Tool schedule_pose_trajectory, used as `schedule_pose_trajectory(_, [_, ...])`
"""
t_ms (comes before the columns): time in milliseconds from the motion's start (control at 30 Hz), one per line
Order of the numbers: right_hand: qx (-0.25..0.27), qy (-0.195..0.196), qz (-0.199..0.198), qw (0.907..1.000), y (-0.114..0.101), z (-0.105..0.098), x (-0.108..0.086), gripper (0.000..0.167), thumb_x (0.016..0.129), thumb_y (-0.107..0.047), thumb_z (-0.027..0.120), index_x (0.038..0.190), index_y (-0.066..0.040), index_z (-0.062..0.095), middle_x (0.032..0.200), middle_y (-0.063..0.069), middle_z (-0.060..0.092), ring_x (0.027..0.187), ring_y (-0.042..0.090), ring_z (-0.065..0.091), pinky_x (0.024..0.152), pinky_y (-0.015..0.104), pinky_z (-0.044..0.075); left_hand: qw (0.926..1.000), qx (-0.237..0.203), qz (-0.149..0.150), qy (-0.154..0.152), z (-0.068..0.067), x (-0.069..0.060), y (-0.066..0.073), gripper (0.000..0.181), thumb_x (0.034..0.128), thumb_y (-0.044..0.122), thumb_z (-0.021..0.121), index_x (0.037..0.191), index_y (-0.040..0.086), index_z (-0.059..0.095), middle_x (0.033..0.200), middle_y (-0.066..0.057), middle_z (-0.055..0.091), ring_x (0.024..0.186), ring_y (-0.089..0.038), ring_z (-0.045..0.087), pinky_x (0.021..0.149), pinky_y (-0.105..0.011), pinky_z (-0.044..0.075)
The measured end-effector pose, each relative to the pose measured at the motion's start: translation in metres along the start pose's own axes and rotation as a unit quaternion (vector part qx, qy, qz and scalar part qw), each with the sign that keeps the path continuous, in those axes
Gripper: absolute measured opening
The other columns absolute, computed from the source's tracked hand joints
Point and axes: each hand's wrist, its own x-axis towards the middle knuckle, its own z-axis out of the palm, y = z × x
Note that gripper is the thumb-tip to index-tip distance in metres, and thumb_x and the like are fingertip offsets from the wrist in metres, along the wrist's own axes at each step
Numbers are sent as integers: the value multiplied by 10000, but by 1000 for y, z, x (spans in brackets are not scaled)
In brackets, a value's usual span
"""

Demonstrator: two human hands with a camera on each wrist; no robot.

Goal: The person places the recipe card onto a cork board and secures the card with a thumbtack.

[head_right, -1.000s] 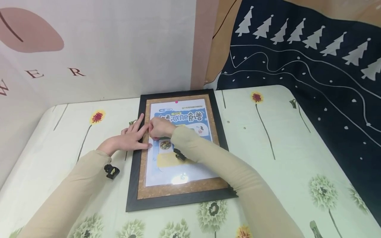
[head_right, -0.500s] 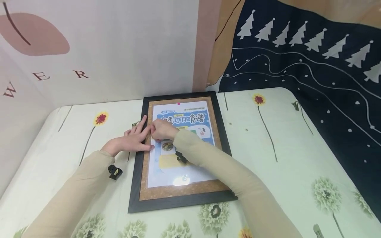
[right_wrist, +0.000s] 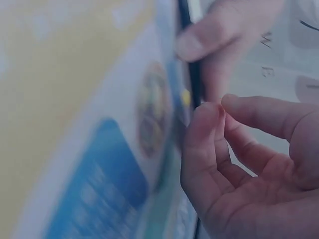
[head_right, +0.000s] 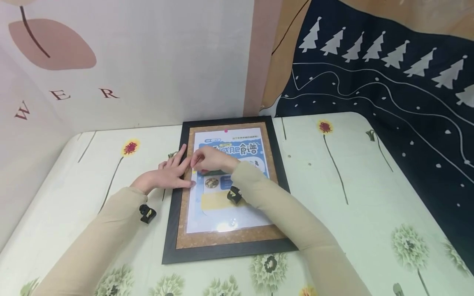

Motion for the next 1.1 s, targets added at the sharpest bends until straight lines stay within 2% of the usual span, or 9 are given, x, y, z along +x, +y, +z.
schedule_pose_trajectory(167, [-47, 14, -221, 9997, -3, -15, -12, 196, 942, -33, 570, 1109, 54, 622, 968, 107, 599, 814, 214, 551, 806, 371, 483, 10000, -74, -46, -42, 0, 1, 0, 868, 917, 427, 584, 1555, 140, 71, 1541, -198, -273, 1394, -500, -64, 1014, -673, 57])
schedule_pose_trajectory(367, [-53, -39, -331, 9994, -2, -27, -23, 184, 948, -20, 559, 1105, 64, 606, 1005, 140, 604, 886, 213, 575, 851, 369, 498, 9999, -97, -93, -16, 0, 2, 0, 895, 900, 459, 595, 1564, 186, 60, 1546, -184, -271, 1406, -472, -69, 1026, -657, 50])
schedule_pose_trajectory(567, [-216, 123, -280, 9993, 11, -37, -36, 168, 949, -73, 597, 1086, 17, 634, 1031, 140, 617, 896, 234, 579, 844, 360, 498, 9999, -89, -96, 25, 1, 1, 1, 906, 891, 458, 607, 1562, 178, 68, 1550, -192, -255, 1407, -471, -68, 1029, -659, 44])
schedule_pose_trajectory(767, [-68, 255, -217, 9994, 25, -46, -50, 171, 954, -82, 593, 1092, 12, 632, 1069, 143, 625, 917, 262, 589, 828, 323, 498, 9999, -75, -21, 84, 3, 1, 0, 903, 888, 452, 601, 1562, 174, 68, 1550, -196, -249, 1406, -474, -64, 1025, -654, 57])
schedule_pose_trajectory(1100, [-169, 541, -88, 9984, 39, -63, -74, 216, 949, -135, 602, 1119, -5, 632, 1084, 134, 632, 909, 267, 582, 808, 358, 465, 9999, -85, 3, 132, 3, 1, -1, 903, 886, 426, 604, 1563, 168, 64, 1550, -188, -255, 1411, -457, -84, 1021, -647, 54])
